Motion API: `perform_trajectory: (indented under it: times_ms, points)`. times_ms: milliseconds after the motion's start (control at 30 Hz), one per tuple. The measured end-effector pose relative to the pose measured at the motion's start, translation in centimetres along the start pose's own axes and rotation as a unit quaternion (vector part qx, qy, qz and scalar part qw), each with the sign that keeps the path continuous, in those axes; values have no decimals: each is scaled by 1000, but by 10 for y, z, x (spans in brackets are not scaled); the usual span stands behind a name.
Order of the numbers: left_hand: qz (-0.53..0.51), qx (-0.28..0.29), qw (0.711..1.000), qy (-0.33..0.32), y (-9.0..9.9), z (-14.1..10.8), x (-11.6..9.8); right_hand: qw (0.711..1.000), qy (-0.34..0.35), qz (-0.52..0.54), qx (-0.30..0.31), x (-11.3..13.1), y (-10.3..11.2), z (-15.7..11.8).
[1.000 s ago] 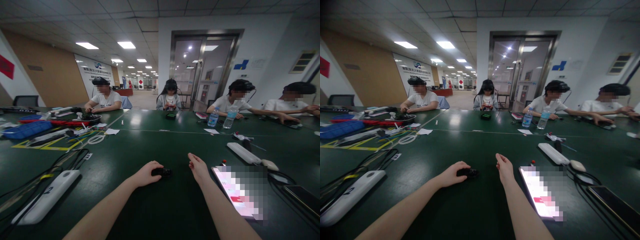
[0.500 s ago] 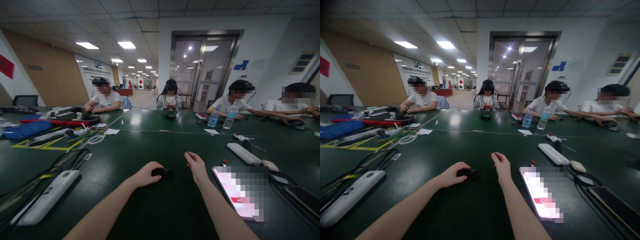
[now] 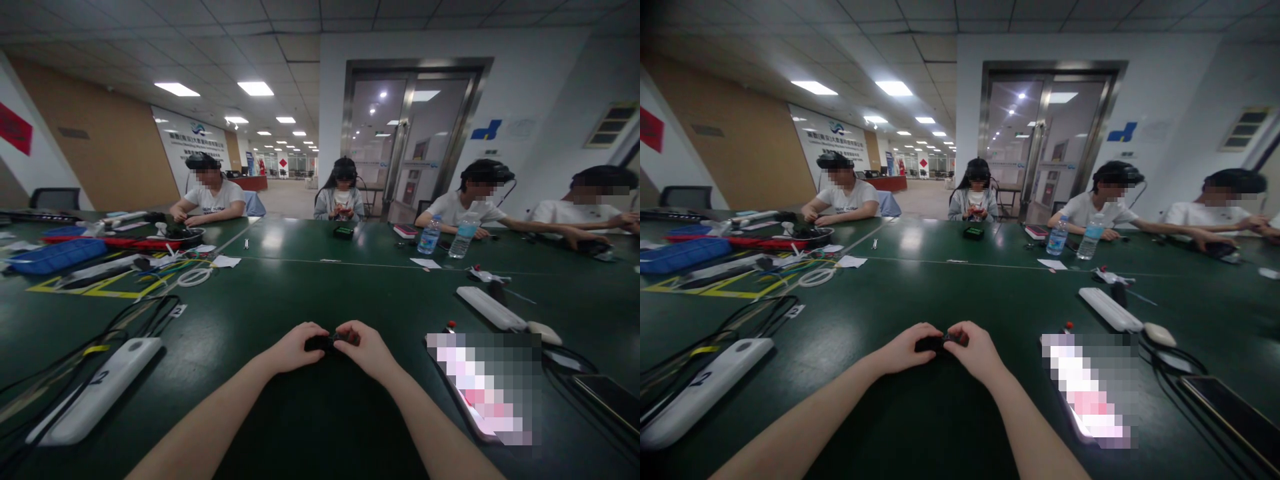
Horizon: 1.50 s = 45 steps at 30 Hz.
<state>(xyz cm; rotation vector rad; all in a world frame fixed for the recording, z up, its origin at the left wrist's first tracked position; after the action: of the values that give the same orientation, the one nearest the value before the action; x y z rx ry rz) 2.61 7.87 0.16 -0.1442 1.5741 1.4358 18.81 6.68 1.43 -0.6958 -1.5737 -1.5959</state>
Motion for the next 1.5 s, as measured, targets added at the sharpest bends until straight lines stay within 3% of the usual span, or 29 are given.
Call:
perform_trajectory:
  times_ms: [233, 667, 1200, 1500]
  points:
    - [1, -7, 1000, -29, -2, 1, 2, 996, 30, -61, 58, 12, -9, -6]
    - [-1, -1, 1000, -19, -1, 1, 0, 992, 33, -93, 76, 20, -10, -9]
    - [-31, -24, 999, -7, -1, 1, 4, 987, 91, -119, 65, 21, -15, -10]
    - [-29, -14, 999, 18, 1, -1, 0, 986, 71, -127, 86, 21, -15, -11]
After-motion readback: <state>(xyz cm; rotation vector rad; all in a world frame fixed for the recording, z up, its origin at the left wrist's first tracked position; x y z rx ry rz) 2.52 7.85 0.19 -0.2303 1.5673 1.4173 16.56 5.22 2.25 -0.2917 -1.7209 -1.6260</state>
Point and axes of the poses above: each hand's wrist, its own z-axis towards the middle knuckle, its own y-axis out of the back of the hand, x = y × z, the point moved 6 cm from there along z, towards the middle knuckle, and after that the axes turned 5 degrees about -x, right-handed, at the moved point
